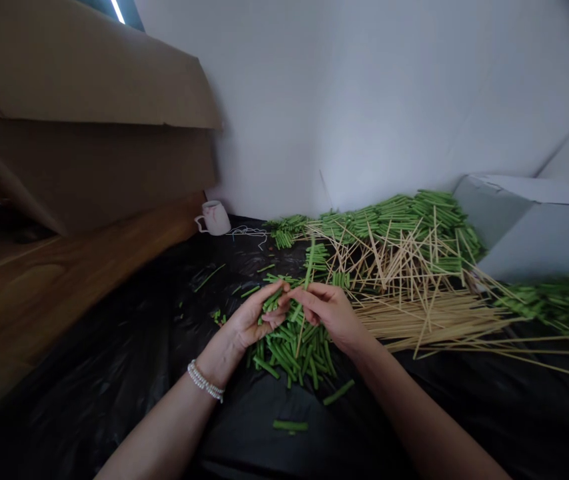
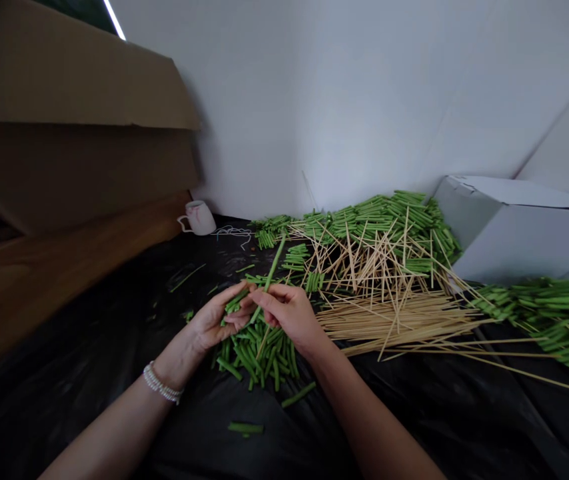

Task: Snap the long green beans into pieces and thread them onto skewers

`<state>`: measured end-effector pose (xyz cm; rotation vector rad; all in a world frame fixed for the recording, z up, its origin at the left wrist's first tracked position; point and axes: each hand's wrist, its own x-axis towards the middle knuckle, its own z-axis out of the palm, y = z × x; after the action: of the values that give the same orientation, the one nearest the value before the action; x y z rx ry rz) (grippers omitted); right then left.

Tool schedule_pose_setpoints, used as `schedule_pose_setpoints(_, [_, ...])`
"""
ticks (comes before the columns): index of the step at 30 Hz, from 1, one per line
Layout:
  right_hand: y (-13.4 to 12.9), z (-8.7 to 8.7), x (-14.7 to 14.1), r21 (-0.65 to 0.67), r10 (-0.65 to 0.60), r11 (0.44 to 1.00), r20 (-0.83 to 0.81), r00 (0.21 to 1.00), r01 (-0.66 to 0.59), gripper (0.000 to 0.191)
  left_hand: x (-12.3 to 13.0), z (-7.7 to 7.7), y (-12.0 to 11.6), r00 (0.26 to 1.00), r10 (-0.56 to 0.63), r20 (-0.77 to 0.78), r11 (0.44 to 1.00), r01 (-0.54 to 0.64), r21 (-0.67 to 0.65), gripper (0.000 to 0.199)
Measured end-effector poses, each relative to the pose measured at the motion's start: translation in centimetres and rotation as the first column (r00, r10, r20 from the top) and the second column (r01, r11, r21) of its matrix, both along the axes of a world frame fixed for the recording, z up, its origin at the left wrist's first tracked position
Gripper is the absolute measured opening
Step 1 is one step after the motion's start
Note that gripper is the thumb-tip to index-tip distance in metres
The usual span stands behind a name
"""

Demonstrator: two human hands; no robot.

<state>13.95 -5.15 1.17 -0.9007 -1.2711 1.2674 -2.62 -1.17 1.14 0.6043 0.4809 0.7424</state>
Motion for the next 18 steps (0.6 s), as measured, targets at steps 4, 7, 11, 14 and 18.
schedule_pose_setpoints(4, [-0.23, 0.12, -0.29, -0.008, 0.028, 1.0, 0.009, 1.0, -0.028, 0.032, -0.04, -0.41, -0.33, 0.995, -0.047, -0.089, 0.992, 0.057, 0.114, 0.026])
schedule_pose_setpoints(7, [-0.22, 0.07, -0.42, -0.022, 0.03, 0.999, -0.062, 0.998, -0.031, 0.033, -0.15, -0.43, -0.58, 0.989, -0.075, -0.127, 0.983, 0.094, 0.156, 0.034])
schedule_pose_setpoints(11, [-0.18, -0.07, -0.56, -0.044, 0.035, 0.998, -0.108, 0.994, -0.04, 0.031, -0.13, -0.25, -0.71, 0.978, -0.081, -0.194, 0.955, 0.132, 0.266, 0.036])
schedule_pose_setpoints(14, [-0.26, -0.01, -0.52, -0.064, 0.081, 0.994, -0.1, 0.992, -0.088, 0.03, -0.19, -0.07, -0.79, 0.963, -0.065, -0.262, 0.939, 0.148, 0.31, 0.036])
schedule_pose_setpoints(18, [-0.1, 0.35, 0.04, -0.163, 0.068, 0.981, -0.246, 0.967, -0.11, 0.028, -0.37, 0.19, -1.03, 0.932, -0.129, -0.339, 0.92, 0.24, 0.31, 0.032])
